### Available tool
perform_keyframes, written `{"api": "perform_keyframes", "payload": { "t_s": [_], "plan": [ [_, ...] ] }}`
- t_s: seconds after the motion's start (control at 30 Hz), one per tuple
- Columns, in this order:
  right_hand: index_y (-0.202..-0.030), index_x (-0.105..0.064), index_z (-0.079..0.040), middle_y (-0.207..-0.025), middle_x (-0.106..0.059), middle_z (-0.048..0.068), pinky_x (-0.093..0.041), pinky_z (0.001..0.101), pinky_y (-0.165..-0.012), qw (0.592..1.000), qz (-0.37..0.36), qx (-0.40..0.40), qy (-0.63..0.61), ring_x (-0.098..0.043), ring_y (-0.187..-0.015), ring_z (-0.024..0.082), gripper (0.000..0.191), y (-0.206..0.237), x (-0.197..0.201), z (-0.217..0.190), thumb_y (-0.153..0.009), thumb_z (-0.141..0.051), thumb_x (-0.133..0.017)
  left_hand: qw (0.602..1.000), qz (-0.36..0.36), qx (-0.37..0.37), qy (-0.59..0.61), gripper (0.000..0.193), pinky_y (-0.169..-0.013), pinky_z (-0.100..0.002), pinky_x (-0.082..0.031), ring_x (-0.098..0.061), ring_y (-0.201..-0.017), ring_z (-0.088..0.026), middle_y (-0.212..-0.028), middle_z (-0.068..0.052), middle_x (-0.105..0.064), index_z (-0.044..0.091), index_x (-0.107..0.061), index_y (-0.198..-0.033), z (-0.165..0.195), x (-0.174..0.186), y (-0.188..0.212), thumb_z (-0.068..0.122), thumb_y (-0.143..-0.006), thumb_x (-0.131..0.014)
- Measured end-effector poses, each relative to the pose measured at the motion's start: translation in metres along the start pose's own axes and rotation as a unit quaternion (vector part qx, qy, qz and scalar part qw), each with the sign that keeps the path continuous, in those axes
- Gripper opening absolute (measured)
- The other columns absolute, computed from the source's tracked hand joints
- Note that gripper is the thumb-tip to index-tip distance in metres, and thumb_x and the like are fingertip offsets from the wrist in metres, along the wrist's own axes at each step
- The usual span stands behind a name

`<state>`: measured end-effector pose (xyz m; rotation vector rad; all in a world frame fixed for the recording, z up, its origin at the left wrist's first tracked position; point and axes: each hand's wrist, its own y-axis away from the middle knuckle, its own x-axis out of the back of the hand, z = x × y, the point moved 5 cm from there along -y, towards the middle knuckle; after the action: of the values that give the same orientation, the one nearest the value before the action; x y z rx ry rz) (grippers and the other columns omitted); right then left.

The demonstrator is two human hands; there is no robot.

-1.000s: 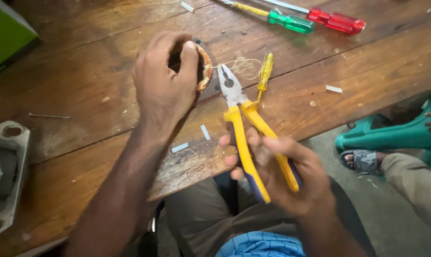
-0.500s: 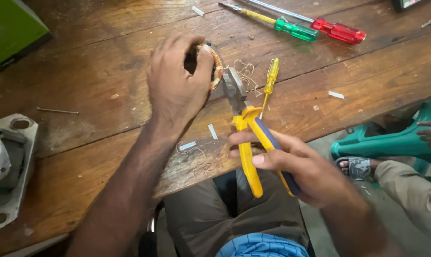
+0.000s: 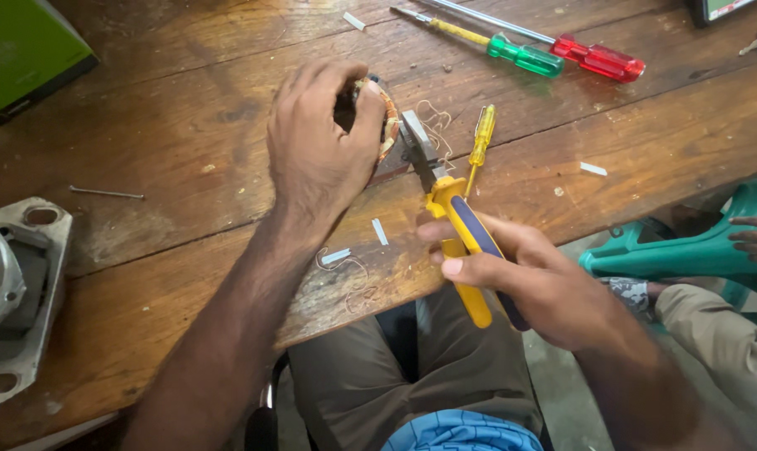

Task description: The person removes old burnt windings and string from an electric motor stator seated on a metal plate on a wooden workbench. They pull loose wire and twine by hand, cut and pry with pliers and a screwdriver, and work the winding slots around the stator ring.

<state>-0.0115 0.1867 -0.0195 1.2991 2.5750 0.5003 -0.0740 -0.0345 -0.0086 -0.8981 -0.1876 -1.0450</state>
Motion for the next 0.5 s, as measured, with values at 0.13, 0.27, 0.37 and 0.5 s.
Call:
{"api": "perform_keyframes", "payload": {
  "t_s": [0.13, 0.27, 0.37, 0.5],
  "plan": [
    [-0.117, -0.07, -0.005, -0.107, -0.069, 0.007, -0.05, 0.0306, -0.087, 0.994, 0.006, 0.041, 0.106, -0.064, -0.101, 0.015, 0.035, -0.003, 0.002, -0.001, -0.087, -0.022, -0.069, 1.0, 0.009, -0.012, -0.004, 0.028, -0.094, -0.045, -0.051, -0.067, -0.104, -0.032, -0.109, -0.014, -0.072, 0.003, -0.073, -0.111, 0.002, 0.002, -0.001, 0.025, -0.097, -0.065],
    [-0.108, -0.07, 0.0, -0.081, -0.062, 0.01, -0.046, 0.0326, -0.055, 0.999, 0.033, -0.029, 0.012, -0.059, -0.065, 0.017, 0.024, -0.006, 0.01, 0.014, -0.086, -0.012, -0.072, 1.0, 0.009, -0.012, -0.002, 0.028, -0.094, -0.045, -0.052, -0.068, -0.104, -0.032, -0.109, -0.014, -0.072, 0.003, -0.073, -0.11, 0.002, 0.002, -0.001, 0.026, -0.096, -0.065],
    [-0.101, -0.067, 0.002, -0.08, -0.062, 0.008, -0.046, 0.0296, -0.052, 0.997, 0.011, 0.0, -0.071, -0.059, -0.061, 0.014, 0.02, -0.008, 0.012, 0.016, -0.084, -0.007, -0.069, 1.0, 0.006, 0.001, -0.01, 0.028, -0.093, -0.045, -0.052, -0.068, -0.103, -0.032, -0.107, -0.014, -0.072, 0.004, -0.074, -0.11, 0.001, 0.002, -0.001, 0.026, -0.096, -0.065],
    [-0.101, -0.063, 0.003, -0.104, -0.07, 0.014, -0.055, 0.0323, -0.063, 0.985, -0.019, -0.011, -0.171, -0.069, -0.079, 0.018, 0.017, -0.01, 0.02, 0.019, -0.085, -0.001, -0.065, 1.0, 0.009, -0.006, 0.001, 0.027, -0.093, -0.044, -0.052, -0.068, -0.105, -0.031, -0.11, -0.014, -0.072, 0.003, -0.073, -0.11, 0.003, 0.002, 0.0, 0.026, -0.097, -0.064]
  ]
}}
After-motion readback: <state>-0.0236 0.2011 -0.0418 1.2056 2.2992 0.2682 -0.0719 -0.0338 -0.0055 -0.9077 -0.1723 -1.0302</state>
